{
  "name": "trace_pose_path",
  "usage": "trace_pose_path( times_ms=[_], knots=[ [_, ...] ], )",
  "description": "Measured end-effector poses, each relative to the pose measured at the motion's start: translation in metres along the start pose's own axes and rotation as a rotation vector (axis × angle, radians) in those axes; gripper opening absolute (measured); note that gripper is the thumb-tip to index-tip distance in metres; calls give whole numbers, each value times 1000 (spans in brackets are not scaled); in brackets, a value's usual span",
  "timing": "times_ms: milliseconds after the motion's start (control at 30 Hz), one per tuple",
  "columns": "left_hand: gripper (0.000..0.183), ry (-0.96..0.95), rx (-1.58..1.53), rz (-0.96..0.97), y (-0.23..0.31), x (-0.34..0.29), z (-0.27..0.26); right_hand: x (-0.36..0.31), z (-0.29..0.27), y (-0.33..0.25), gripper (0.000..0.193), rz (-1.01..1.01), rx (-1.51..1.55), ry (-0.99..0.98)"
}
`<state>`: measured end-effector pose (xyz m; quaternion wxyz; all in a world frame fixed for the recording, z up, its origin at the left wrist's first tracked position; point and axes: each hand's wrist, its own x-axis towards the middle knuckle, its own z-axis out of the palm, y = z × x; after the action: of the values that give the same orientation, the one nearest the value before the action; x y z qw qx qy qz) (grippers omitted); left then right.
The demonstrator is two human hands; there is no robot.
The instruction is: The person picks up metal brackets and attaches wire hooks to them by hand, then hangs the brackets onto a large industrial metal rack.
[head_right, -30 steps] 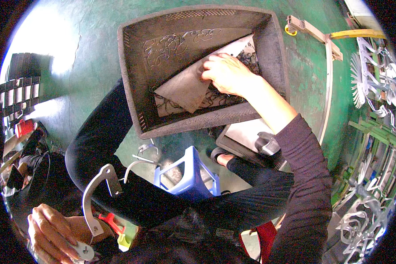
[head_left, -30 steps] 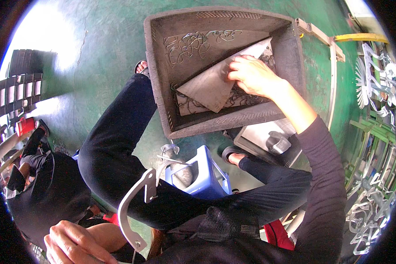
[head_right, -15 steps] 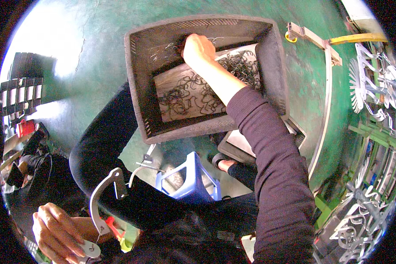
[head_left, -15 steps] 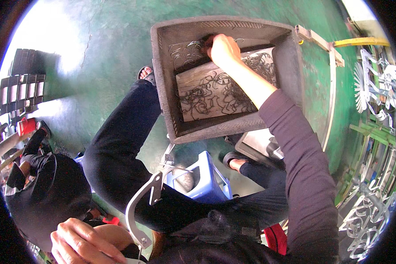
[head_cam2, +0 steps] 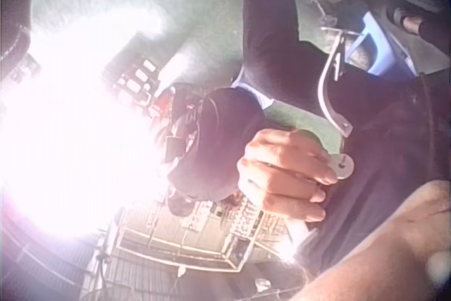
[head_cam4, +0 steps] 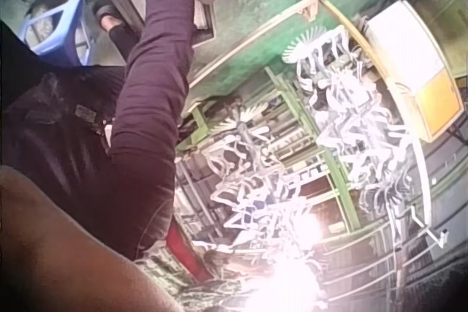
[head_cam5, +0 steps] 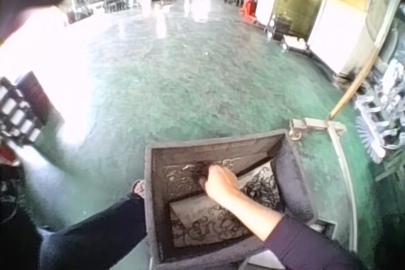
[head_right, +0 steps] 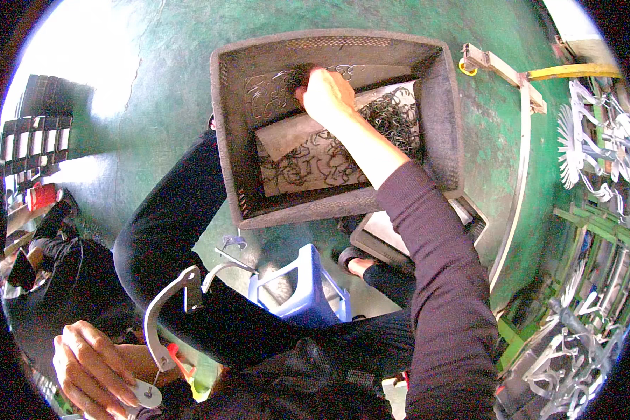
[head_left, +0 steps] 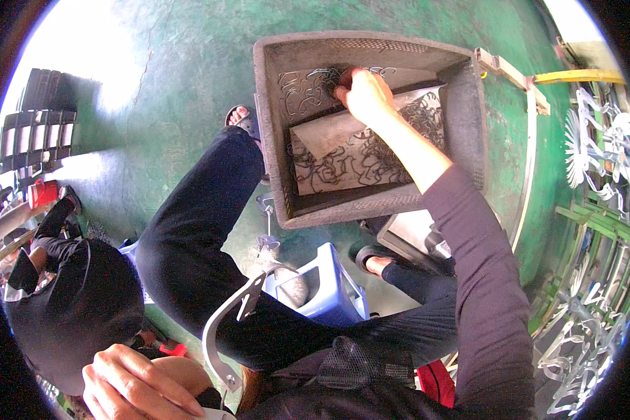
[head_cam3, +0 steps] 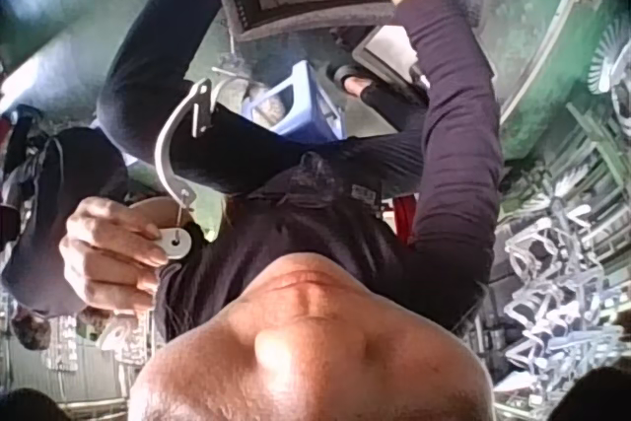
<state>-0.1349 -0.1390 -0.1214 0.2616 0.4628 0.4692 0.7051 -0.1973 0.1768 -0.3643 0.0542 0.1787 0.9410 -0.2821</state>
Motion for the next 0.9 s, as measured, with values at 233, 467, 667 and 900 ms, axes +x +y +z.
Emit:
trace_pose_path(
  times_ms=[233, 467, 667, 900],
  knots=[
    [19, -134, 2, -104, 14, -10, -5, -32, -34, 17, 15, -45, 502, -138],
    [30, 485, 431, -87, -15, -27, 54, -139, -137, -63, 14, -138, 965, -137],
    [12, 426, 278, -104, -3, -28, 75, -246, -199, -135, 17, -379, 1087, -31],
    [15, 401, 510, -44, 5, -22, 109, -293, -222, -162, 17, -422, 1055, -12]
  ],
)
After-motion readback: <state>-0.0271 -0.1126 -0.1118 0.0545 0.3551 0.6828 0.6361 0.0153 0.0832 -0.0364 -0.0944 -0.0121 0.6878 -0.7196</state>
